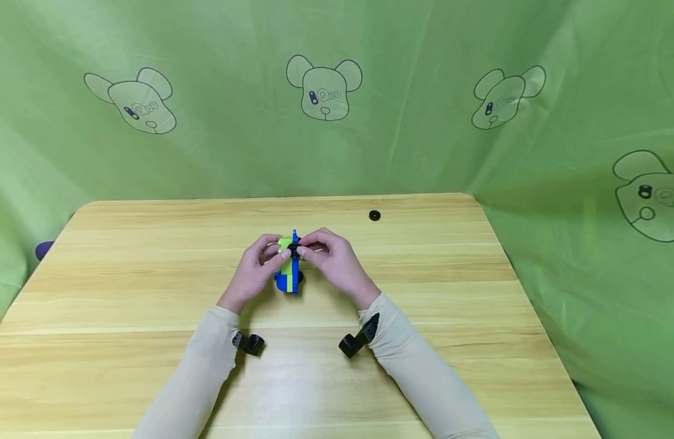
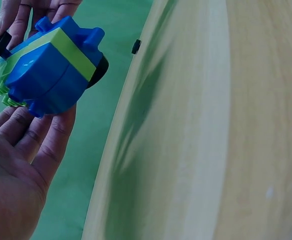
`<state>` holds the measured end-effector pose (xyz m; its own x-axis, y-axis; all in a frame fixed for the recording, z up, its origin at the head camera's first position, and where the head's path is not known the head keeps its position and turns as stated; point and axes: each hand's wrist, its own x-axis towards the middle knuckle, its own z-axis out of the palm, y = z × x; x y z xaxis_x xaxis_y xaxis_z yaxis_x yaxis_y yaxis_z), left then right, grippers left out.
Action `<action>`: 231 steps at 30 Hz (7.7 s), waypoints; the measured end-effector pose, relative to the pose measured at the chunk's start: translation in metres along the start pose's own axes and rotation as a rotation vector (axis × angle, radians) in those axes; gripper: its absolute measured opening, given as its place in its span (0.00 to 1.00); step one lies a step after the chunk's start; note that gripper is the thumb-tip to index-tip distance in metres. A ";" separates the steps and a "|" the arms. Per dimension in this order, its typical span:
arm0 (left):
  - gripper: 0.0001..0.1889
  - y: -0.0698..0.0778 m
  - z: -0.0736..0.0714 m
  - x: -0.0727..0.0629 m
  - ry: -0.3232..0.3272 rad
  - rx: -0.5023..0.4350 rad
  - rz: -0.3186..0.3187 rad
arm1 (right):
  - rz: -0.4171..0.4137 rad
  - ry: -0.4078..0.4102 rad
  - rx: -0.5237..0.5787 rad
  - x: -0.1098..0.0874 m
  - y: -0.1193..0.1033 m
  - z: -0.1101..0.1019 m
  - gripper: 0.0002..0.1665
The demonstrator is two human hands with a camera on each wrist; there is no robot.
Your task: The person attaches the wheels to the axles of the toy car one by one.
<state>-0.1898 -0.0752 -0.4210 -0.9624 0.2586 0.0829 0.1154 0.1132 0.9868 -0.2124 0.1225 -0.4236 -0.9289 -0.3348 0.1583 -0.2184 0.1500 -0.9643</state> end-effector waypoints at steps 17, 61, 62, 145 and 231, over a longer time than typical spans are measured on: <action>0.25 -0.008 -0.002 0.007 -0.036 0.006 -0.008 | -0.035 0.011 0.044 0.003 0.003 0.005 0.10; 0.35 -0.040 -0.006 0.011 -0.031 -0.050 0.003 | -0.033 0.004 -0.204 -0.004 -0.035 -0.011 0.10; 0.36 -0.040 -0.006 0.011 -0.030 -0.047 -0.004 | -0.032 0.005 -0.212 -0.004 -0.035 -0.012 0.11; 0.40 -0.048 -0.014 0.009 -0.134 -0.077 -0.010 | 0.198 0.034 -0.729 0.074 0.096 -0.152 0.21; 0.37 -0.048 -0.014 0.007 -0.074 -0.043 -0.015 | -0.067 0.016 -0.624 -0.006 0.025 -0.117 0.21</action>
<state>-0.2052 -0.0919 -0.4658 -0.9429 0.3276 0.0593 0.0890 0.0764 0.9931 -0.2470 0.2366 -0.4236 -0.9104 -0.3490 0.2223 -0.4056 0.6456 -0.6471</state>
